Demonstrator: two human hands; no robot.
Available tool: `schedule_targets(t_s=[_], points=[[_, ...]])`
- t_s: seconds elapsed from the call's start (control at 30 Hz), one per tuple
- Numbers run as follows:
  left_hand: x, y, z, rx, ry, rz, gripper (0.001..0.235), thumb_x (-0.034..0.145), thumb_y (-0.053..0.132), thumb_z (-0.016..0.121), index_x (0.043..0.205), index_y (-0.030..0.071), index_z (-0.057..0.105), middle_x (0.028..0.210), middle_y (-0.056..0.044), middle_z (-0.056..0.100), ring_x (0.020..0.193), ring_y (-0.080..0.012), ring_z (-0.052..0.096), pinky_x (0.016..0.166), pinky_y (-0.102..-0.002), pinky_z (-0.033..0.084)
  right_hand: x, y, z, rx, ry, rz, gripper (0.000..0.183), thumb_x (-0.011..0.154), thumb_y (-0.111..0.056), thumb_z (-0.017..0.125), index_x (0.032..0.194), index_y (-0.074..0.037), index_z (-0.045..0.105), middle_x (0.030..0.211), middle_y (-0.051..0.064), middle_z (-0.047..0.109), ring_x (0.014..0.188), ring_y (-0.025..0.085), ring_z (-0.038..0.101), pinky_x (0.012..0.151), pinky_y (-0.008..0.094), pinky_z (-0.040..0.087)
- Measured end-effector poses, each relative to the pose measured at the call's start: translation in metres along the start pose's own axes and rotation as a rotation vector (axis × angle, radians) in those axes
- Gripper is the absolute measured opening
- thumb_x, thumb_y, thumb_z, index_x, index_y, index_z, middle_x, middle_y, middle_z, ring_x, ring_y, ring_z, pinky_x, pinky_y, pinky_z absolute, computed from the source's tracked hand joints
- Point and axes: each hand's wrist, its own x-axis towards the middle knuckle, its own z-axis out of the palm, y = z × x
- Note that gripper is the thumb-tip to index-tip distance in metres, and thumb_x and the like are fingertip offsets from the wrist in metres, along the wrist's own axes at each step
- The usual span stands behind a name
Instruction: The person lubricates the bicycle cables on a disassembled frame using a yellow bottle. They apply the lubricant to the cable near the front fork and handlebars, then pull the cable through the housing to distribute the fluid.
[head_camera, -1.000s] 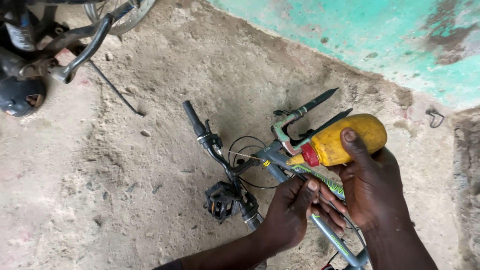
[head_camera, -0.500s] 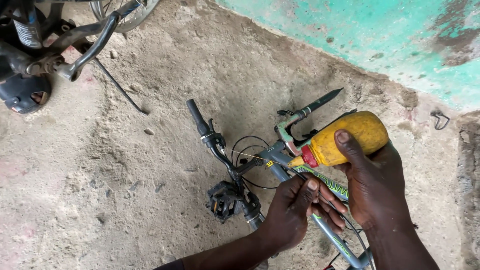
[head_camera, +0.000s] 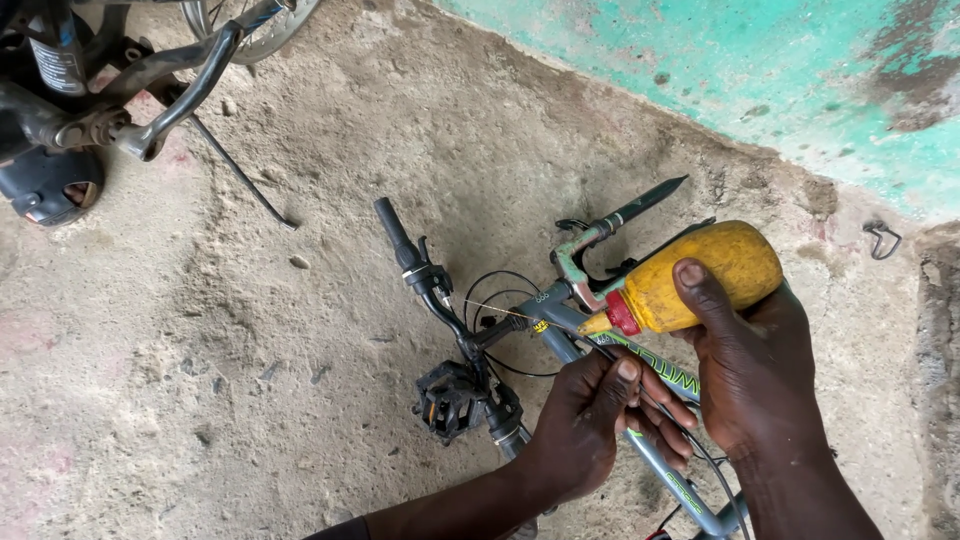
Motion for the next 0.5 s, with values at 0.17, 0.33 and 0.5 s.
schedule_targets(t_s=[0.17,0.33,0.5], points=[[0.0001,-0.0012,-0.0005,-0.017,0.002,-0.006,0.038,0.121,0.028,0.038,0.113,-0.006,0.054,0.104,-0.023,0.070,0.079,-0.0247,0.071,0.076,-0.035,0.064,-0.0014,-0.0009,0.0004,-0.013,0.003,0.004,0.040,0.095,-0.014,0.063,0.129,0.004,0.053,0.110,0.016,0.060,0.097,0.026,0.062,0.082,0.040,0.054],[0.0001,-0.0016,-0.0017,-0.038,-0.002,-0.011,0.040,0.120,0.030,0.040,0.112,-0.007,0.054,0.104,-0.024,0.070,0.079,-0.0251,0.071,0.076,-0.036,0.065,-0.0012,-0.0023,0.0019,-0.008,0.008,0.006,0.041,0.093,-0.014,0.064,0.128,0.005,0.053,0.110,0.015,0.058,0.101,0.025,0.060,0.086,0.041,0.053],[0.0002,0.0012,0.0001,-0.018,-0.008,-0.005,0.041,0.121,0.028,0.039,0.112,-0.008,0.055,0.104,-0.023,0.070,0.077,-0.0245,0.070,0.075,-0.036,0.065,-0.0019,-0.0043,0.0029,-0.027,-0.005,-0.001,0.039,0.095,-0.014,0.062,0.126,0.006,0.052,0.109,0.017,0.058,0.098,0.027,0.061,0.086,0.040,0.054]])
